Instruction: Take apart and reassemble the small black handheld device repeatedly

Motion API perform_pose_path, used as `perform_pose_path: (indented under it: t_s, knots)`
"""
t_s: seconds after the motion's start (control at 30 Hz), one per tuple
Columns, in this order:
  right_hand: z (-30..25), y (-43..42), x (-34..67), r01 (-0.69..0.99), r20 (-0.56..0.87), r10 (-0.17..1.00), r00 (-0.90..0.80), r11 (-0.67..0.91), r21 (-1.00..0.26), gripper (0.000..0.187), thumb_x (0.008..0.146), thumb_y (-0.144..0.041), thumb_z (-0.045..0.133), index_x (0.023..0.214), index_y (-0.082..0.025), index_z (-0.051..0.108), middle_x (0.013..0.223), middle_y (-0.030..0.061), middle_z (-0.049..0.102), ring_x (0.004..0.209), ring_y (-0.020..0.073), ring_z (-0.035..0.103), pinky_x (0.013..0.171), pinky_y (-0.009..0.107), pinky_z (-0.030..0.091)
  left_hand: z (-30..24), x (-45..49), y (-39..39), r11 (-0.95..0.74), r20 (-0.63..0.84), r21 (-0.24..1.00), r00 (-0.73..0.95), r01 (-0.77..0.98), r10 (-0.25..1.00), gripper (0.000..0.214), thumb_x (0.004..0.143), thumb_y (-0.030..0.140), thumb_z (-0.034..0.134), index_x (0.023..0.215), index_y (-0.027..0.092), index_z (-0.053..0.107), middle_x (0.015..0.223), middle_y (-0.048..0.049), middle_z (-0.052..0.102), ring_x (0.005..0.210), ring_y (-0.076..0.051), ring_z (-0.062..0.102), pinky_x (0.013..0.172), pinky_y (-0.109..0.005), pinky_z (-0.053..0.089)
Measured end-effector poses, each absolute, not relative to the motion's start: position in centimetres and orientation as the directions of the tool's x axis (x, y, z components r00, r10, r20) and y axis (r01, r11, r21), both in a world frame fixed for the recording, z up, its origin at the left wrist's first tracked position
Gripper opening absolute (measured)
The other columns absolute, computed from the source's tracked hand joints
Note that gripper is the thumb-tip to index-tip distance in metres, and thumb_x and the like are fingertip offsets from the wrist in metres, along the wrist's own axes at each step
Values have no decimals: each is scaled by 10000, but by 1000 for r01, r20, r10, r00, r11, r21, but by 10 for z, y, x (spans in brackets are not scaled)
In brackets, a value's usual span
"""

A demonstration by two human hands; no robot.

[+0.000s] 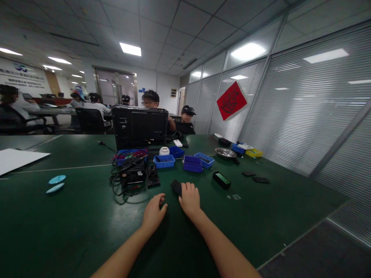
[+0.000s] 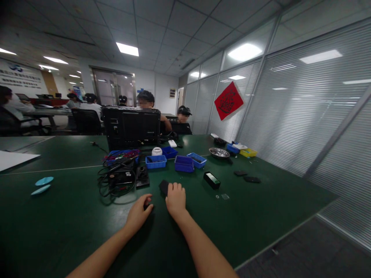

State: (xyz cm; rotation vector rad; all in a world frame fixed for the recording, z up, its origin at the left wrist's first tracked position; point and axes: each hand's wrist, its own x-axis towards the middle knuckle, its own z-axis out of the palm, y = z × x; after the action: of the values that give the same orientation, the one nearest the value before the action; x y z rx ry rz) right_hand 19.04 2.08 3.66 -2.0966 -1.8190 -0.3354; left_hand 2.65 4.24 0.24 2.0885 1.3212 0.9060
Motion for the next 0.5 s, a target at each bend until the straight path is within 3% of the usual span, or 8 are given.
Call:
perform_pose_path:
  t_s: [0.13,0.27,0.4,0.5]
  knots:
    - [31,17,167,1000,449,893,7,-19,23,260,759,-214,526,1011,-153,506,934,124,510,874,250,427,734,383,328,3,27,42,-386,259,717,292,581,921,340,723,221,471,1060,191,508,948,-30,579,851,-151,542,815,-275,401]
    - [30,13,154,996,458,884,-87,75,45,373,730,-331,585,1044,-150,499,942,128,497,866,257,408,720,387,321,5,27,42,-376,251,720,286,583,925,336,723,207,474,1056,196,514,962,-32,580,866,-153,543,822,-276,405]
    - [33,9,153,990,470,873,-129,144,6,326,738,-389,564,971,-163,537,931,112,500,868,246,408,730,373,320,3,27,44,-374,268,739,266,560,926,325,741,190,447,1059,192,514,973,-39,582,882,-151,544,829,-281,404]
    - [36,10,160,976,511,856,-82,171,-131,225,790,-341,491,920,-173,565,939,96,513,883,224,424,766,352,329,0,26,46,-368,283,754,237,544,929,314,742,180,444,1049,189,510,985,-43,578,897,-152,543,833,-287,405]
